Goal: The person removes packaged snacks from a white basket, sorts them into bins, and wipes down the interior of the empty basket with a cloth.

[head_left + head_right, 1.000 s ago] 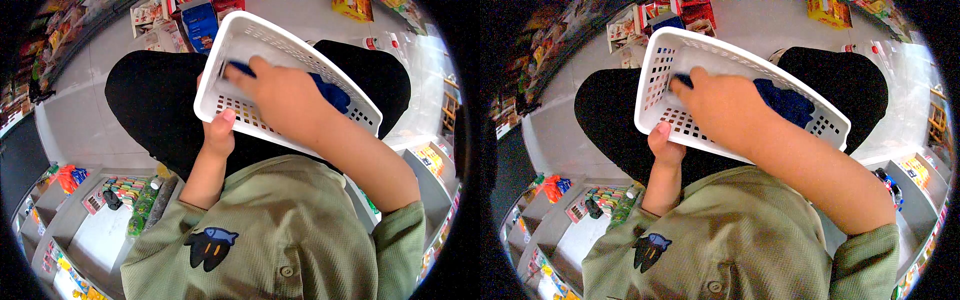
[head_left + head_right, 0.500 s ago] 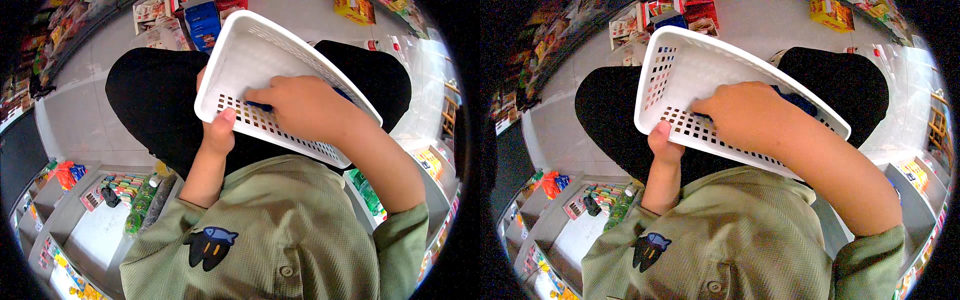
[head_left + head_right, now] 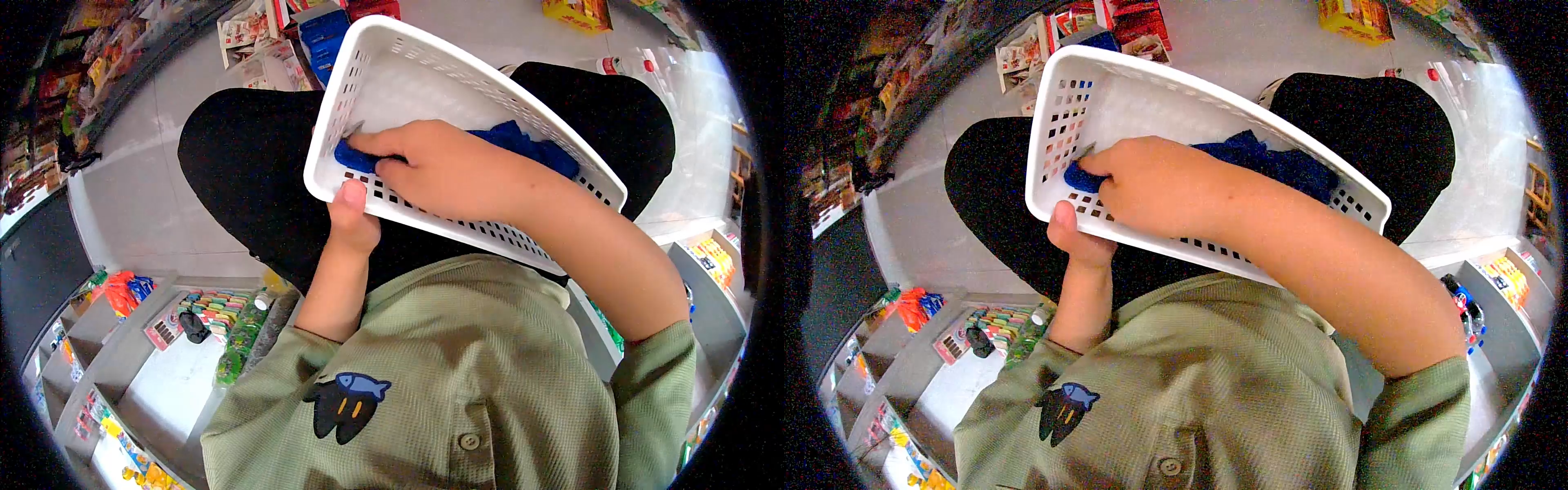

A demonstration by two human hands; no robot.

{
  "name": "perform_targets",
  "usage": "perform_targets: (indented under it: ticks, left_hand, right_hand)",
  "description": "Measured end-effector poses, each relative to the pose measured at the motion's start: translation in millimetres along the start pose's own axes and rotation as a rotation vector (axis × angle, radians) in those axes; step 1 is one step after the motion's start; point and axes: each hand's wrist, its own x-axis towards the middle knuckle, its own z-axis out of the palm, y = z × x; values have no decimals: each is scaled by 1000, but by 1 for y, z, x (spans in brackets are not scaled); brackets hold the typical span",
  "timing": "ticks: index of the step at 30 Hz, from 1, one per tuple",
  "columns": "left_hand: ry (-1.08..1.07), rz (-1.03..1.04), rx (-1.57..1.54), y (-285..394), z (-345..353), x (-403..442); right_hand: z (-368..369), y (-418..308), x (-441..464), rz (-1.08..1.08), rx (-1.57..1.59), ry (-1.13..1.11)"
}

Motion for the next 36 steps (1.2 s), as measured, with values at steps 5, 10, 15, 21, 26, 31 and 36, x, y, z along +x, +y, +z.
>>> perform_targets:
  ticks: [5, 10, 15, 21, 26, 31, 36]
  left_hand:
    - [40, -23, 26, 3, 3, -3]
    - [-27, -21, -94, 1, -1, -5]
    - [32, -23, -19, 1, 0, -5]
    - [43, 4, -13, 4, 4, -1]
    - [34, 22, -10, -1, 2, 1]
    - [78, -2, 20, -7, -1, 5]
    - [58, 55, 21, -1, 3, 13]
  right_hand:
    - [-1, 1, -2, 16, -118, -55]
    - [-1, 1, -1, -8, -158, -34]
    - [-15, -6, -8, 130, -388, -92]
    - [-14, -3, -8, 76, 76, 96]
    - [5, 14, 5, -116, -46, 80]
    - [-11, -3, -4, 48, -340, -77]
    - [-13, -4, -12, -28, -646, 114]
